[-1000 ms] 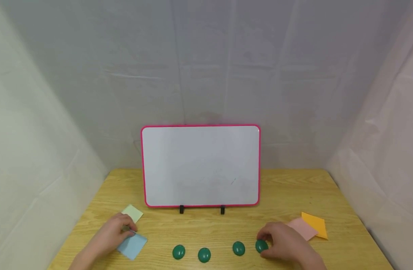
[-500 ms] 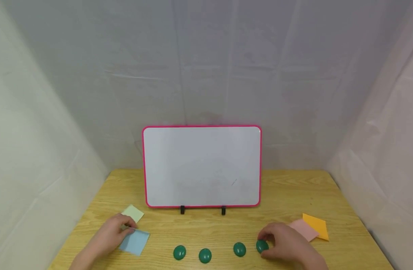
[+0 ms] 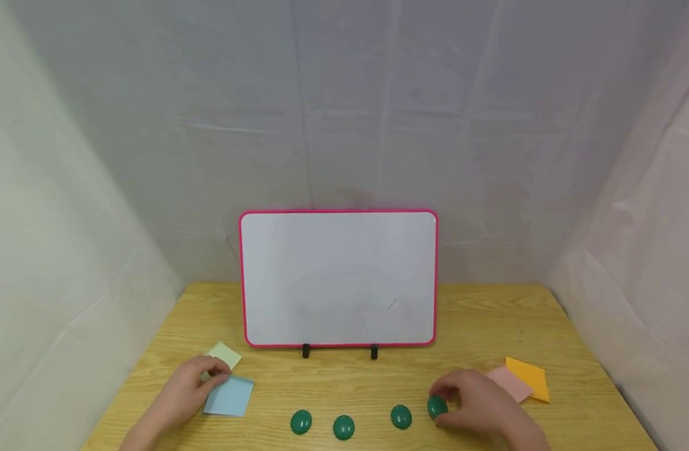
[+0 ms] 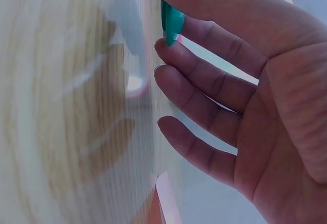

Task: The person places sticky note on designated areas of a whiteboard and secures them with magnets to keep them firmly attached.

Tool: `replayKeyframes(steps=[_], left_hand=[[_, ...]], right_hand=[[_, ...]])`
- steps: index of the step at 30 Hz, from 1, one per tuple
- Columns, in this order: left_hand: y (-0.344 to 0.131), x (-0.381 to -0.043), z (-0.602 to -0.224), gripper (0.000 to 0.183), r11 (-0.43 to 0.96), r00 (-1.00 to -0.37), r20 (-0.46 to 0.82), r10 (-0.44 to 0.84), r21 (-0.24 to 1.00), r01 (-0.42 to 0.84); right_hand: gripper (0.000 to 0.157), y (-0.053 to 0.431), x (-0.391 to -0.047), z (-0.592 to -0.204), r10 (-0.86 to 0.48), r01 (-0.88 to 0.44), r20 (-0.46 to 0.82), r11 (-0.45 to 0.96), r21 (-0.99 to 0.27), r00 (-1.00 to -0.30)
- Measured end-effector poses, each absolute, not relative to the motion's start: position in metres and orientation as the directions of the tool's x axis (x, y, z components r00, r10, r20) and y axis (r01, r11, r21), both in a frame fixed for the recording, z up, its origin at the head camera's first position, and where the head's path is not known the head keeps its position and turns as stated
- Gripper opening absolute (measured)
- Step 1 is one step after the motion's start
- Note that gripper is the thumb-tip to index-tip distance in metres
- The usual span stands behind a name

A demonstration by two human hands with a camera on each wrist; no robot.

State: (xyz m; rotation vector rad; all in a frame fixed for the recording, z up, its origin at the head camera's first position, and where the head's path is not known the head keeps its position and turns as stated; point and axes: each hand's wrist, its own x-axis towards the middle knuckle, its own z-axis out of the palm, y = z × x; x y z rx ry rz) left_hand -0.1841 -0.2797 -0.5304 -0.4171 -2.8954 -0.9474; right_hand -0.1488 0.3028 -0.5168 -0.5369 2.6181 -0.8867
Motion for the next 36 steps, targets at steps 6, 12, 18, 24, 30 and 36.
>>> replayKeyframes(steps=[6,12,18,24,30,36], left_hand=[[-0.276,-0.184,-0.53,0.008,0.763,-0.976,0.124,0.177,0.609,0.216],[-0.27,-0.183,-0.526,0.005,0.734,-0.985,0.122,0.125,0.657,0.174],[-0.267,-0.184,-0.526,0.004,0.708,-0.978,0.179,0.108,0.676,0.202],[-0.264,-0.186,-0.527,0.012,0.7,-0.955,0.288,0.078,0.666,0.258],[-0.263,-0.188,-0.526,0.017,0.713,-0.949,0.311,0.053,0.654,0.254],[-0.26,-0.188,-0.525,0.014,0.709,-0.953,0.302,0.035,0.664,0.236]], right_hand=[[0.036,0.302,-0.149,-0.516,-0.434,-0.248,-0.172,0.75,-0.613,-0.885],[0.037,0.3,-0.148,-0.513,-0.421,-0.249,-0.165,0.763,-0.597,-0.892],[0.037,0.299,-0.149,-0.511,-0.418,-0.245,-0.169,0.765,-0.596,-0.893],[0.037,0.299,-0.151,-0.51,-0.434,-0.27,-0.15,0.758,-0.593,-0.888],[0.037,0.298,-0.153,-0.508,-0.442,-0.283,-0.135,0.75,-0.597,-0.887],[0.039,0.297,-0.154,-0.507,-0.454,-0.305,-0.115,0.744,-0.595,-0.883]])
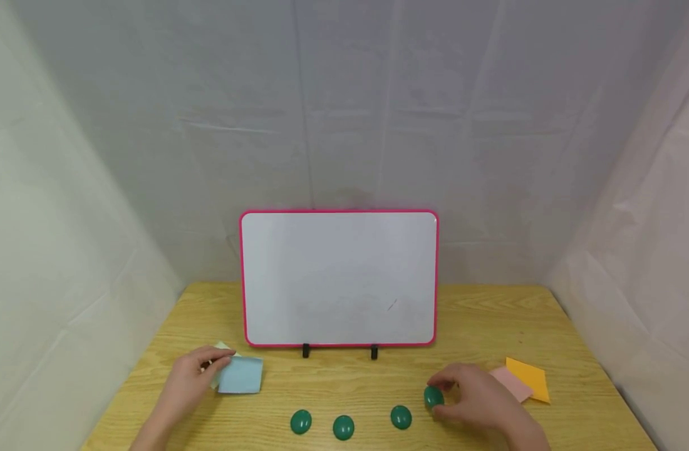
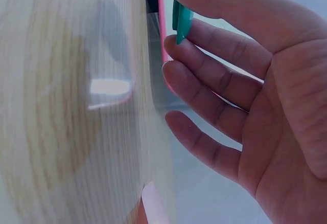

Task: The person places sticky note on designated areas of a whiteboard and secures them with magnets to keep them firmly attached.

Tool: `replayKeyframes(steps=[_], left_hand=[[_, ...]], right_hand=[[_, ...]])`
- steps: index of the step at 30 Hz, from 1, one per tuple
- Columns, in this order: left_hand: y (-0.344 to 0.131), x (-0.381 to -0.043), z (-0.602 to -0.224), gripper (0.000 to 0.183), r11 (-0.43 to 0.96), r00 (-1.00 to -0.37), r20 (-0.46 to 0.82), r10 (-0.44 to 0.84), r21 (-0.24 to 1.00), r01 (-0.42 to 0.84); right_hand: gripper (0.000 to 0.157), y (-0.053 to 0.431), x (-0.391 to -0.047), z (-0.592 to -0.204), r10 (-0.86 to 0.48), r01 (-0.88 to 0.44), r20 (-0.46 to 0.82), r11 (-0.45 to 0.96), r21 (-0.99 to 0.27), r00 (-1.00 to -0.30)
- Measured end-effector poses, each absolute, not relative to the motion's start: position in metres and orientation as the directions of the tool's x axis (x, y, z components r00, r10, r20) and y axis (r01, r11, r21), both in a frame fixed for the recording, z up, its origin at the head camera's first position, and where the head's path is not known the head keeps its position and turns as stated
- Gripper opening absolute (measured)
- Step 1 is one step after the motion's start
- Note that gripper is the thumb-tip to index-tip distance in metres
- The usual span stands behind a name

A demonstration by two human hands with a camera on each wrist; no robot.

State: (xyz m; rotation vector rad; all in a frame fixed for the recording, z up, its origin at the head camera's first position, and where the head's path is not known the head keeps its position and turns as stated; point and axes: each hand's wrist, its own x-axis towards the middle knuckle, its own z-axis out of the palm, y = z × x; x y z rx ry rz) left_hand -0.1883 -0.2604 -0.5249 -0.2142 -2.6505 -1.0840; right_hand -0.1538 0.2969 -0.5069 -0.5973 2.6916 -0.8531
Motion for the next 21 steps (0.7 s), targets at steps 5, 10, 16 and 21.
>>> replayKeyframes(steps=[5,10,16,21], left_hand=[[-0.259,-0.1885,-0.5238,0.013,0.688,-0.961,0.275,0.006,0.697,0.204],[-0.2584,-0.1884,-0.5229,0.011,0.679,-0.964,0.268,-0.005,0.708,0.193],[-0.2576,-0.1893,-0.5246,0.012,0.661,-0.951,0.308,-0.001,0.714,0.23],[-0.2564,-0.1886,-0.5242,0.012,0.653,-0.944,0.331,-0.016,0.718,0.24]], right_hand=[[0.04,0.2973,-0.1544,-0.5076,-0.477,-0.342,-0.083,0.73,-0.592,-0.875],[0.042,0.2964,-0.1557,-0.5073,-0.477,-0.342,-0.084,0.731,-0.591,-0.875],[0.042,0.2955,-0.1553,-0.5057,-0.472,-0.341,-0.074,0.727,-0.596,-0.879],[0.04,0.2943,-0.1554,-0.5033,-0.481,-0.359,-0.046,0.71,-0.607,-0.875]])
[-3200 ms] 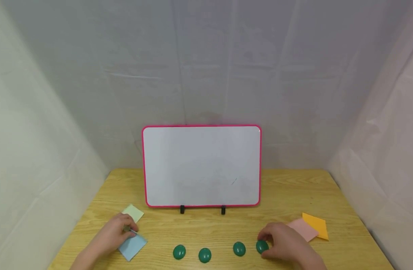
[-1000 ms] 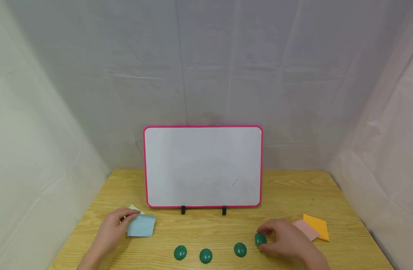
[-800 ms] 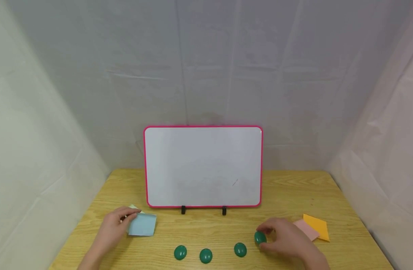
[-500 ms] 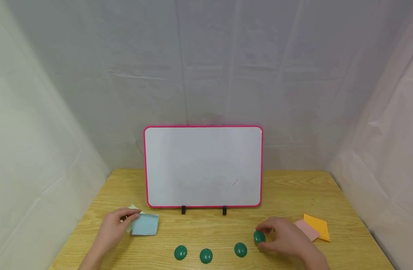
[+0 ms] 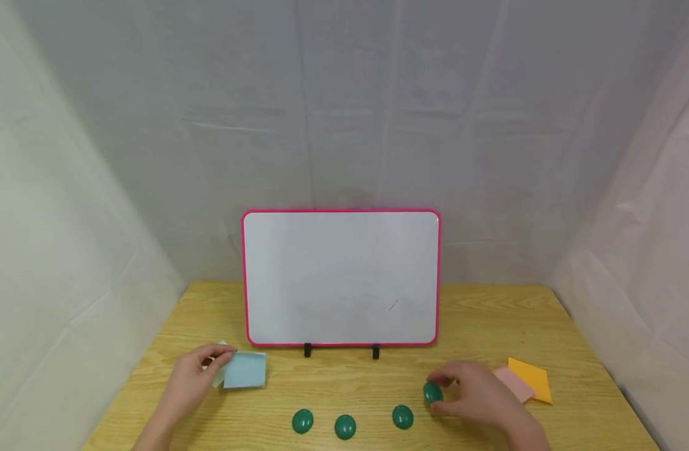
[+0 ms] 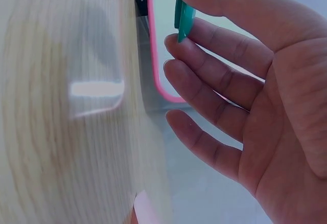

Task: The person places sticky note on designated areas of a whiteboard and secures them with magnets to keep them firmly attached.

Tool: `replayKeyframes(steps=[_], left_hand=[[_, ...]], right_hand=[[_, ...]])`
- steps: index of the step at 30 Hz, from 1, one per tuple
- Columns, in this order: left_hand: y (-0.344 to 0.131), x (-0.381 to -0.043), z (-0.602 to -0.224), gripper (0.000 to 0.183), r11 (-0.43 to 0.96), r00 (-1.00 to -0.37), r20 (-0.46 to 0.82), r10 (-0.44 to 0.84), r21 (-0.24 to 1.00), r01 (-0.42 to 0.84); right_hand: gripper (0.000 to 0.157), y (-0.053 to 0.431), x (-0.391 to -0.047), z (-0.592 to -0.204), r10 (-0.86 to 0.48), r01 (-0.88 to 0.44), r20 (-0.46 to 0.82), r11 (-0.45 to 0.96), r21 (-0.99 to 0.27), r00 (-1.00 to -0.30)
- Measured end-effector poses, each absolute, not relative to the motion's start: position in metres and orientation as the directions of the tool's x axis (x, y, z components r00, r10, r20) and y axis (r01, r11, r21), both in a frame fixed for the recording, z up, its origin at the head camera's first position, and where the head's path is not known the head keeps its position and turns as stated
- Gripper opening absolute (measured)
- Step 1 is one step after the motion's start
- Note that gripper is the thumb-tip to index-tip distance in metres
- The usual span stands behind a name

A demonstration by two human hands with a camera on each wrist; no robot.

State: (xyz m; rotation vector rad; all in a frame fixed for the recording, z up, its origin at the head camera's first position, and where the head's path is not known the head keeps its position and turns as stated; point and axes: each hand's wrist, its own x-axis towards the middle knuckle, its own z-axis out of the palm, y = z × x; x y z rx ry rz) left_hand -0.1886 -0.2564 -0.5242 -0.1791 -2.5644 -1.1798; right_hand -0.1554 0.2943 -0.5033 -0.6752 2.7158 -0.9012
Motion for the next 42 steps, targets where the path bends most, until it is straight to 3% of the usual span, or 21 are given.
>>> replayKeyframes(steps=[9,42], left_hand=[[-0.254,-0.187,-0.521,0.009,0.641,-0.965,0.258,-0.041,0.748,0.173],[-0.24,-0.186,-0.51,0.01,0.558,-0.96,0.266,-0.081,0.811,0.178]], right_hand=[[0.04,0.291,-0.156,-0.499,-0.487,-0.375,-0.03,0.708,-0.599,-0.873],[0.036,0.281,-0.157,-0.496,-0.526,-0.461,0.083,0.646,-0.609,-0.847]])
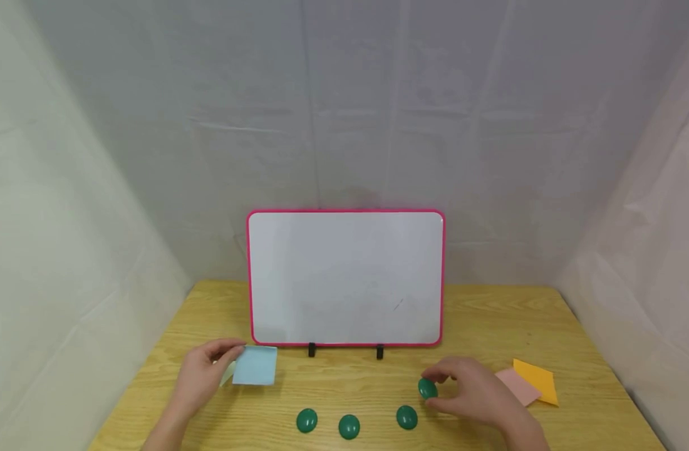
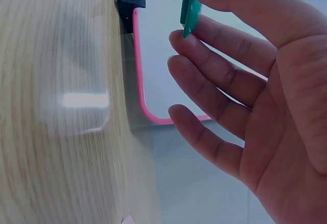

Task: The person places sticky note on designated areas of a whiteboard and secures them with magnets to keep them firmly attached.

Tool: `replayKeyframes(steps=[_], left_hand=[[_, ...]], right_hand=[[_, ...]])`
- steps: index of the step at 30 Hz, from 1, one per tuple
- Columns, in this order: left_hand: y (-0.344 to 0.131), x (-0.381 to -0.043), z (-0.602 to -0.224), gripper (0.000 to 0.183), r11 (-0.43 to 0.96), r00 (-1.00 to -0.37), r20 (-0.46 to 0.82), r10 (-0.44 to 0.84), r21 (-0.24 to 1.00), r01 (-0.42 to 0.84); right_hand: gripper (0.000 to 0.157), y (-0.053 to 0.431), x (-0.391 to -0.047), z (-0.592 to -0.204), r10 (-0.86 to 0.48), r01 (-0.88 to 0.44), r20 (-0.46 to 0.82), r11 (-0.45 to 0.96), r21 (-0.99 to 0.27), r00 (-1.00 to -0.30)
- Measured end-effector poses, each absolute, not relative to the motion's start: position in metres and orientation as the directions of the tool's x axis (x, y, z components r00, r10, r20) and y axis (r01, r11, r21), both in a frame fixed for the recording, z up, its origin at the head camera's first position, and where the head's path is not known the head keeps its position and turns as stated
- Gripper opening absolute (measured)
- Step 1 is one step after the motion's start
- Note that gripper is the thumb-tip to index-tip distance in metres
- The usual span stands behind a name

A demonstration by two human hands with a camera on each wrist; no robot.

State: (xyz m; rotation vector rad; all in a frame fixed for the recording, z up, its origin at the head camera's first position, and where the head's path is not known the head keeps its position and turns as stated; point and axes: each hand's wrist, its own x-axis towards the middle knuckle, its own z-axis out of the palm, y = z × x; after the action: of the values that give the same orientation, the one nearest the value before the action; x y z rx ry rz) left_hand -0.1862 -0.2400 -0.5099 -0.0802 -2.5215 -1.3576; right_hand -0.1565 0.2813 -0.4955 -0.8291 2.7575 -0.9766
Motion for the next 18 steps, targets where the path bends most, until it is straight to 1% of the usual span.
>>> replayKeyframes(steps=[6,11,18], left_hand=[[-0.233,-0.191,-0.505,0.013,0.551,-0.973,0.199,-0.116,0.828,0.104],[-0.222,-0.198,-0.501,0.012,0.544,-0.975,0.203,-0.088,0.83,0.124],[-0.205,-0.21,-0.494,0.014,0.501,-0.98,0.192,-0.059,0.855,0.137]], right_hand=[[0.038,0.281,-0.159,-0.496,-0.519,-0.454,0.08,0.651,-0.608,-0.851],[0.04,0.277,-0.168,-0.497,-0.512,-0.441,0.073,0.648,-0.621,-0.856],[0.038,0.26,-0.187,-0.492,-0.534,-0.526,0.173,0.631,-0.57,-0.828]])
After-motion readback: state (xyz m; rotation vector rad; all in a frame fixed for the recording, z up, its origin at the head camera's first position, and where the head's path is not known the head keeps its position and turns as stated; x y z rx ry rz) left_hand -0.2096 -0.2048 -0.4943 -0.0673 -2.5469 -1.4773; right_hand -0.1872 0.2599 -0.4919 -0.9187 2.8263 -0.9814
